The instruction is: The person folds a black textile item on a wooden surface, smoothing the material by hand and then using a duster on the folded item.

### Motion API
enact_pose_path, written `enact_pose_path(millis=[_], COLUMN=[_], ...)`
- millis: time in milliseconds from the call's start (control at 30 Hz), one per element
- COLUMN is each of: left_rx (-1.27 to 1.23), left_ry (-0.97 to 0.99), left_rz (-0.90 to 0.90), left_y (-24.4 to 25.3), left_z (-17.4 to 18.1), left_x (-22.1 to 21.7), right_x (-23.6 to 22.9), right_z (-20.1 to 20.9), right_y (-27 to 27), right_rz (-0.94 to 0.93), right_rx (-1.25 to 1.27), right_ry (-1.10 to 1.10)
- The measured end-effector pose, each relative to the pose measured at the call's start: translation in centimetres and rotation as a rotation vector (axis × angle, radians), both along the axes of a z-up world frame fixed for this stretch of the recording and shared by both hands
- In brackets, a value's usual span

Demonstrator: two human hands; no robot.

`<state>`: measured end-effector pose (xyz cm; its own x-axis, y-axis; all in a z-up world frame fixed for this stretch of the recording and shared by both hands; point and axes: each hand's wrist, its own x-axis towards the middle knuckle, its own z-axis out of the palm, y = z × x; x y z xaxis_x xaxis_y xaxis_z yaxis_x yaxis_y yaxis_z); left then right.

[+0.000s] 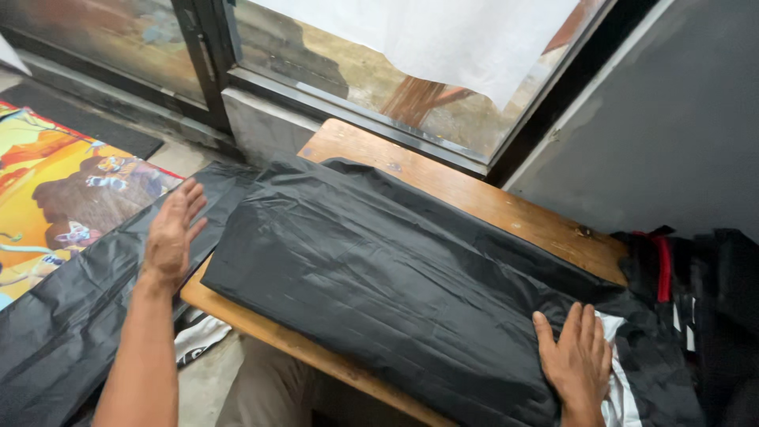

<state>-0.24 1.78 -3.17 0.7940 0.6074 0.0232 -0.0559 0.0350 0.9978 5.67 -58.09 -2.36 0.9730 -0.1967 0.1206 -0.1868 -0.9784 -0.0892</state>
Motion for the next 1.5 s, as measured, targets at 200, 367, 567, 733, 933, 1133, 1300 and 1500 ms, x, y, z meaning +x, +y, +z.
enact_pose_path(millis=[200,367,567,733,933,1133,1300,1500], left_rx=[0.884,0.687,0.662,0.709,0.768,0.682,0.806,1.677], left_ry=[0.812,1.224,1.214,1.175,1.326,1.213,1.153,0.919], left_rz=[0.139,-0.266,-0.168,-0.02,0.08,0.014,0.139,0.576], left_y=[4.6,6.7,5.1,4.5,4.9,3.6,4.9,5.3], left_z=[-15.4,-23.0,-19.1,-20.8,-24.3,-21.9,-24.7,-28.9], left_x=[-7.3,-13.3,-13.6,-13.4,-12.6,-14.1,-16.4,-20.7], right_x=[0.2,0.1,0.6,0.3,-0.2,0.0,0.1,0.2], right_z=[-0.8,1.0,-2.7,-0.4,1.6,0.0,-0.5,-0.3], right_y=[-0.5,0.7,-1.4,-0.1,1.0,0.1,-0.3,-0.2], right_rz=[0.03,-0.044,0.093,-0.031,-0.081,-0.029,0.043,-0.003], right_rx=[-0.09,0.005,-0.171,-0.026,0.046,0.001,-0.081,-0.033], right_ry=[-0.09,0.05,-0.215,-0.013,0.13,0.039,-0.069,0.008])
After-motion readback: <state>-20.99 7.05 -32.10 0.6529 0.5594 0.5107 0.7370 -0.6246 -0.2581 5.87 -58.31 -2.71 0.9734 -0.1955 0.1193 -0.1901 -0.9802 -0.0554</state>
